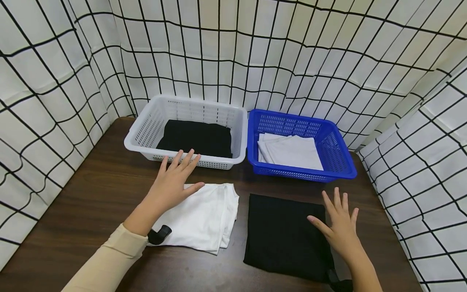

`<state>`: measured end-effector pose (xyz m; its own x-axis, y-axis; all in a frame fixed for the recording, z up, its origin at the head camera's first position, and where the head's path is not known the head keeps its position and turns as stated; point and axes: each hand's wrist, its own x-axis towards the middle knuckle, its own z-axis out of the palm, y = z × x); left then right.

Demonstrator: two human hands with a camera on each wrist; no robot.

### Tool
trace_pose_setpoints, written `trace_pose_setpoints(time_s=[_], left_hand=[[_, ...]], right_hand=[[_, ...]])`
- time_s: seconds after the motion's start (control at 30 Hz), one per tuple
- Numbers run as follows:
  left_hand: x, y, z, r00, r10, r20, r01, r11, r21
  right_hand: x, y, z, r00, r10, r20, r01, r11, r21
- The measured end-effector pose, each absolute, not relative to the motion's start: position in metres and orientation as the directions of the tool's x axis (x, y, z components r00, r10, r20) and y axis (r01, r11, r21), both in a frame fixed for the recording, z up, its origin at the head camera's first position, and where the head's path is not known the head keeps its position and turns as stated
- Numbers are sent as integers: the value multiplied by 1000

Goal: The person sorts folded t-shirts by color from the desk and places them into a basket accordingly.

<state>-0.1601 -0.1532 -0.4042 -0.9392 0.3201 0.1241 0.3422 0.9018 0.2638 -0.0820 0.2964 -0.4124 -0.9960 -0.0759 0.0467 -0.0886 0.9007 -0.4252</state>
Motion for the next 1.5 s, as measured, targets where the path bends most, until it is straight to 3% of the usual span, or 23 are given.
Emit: trace_pose_setpoints(time_s=[1.5], left_hand=[[-152,-101,-419,-881,435,186,470,850,237]], right_hand=[[-79,267,-420,-988,-157,8,-143,875,-463]])
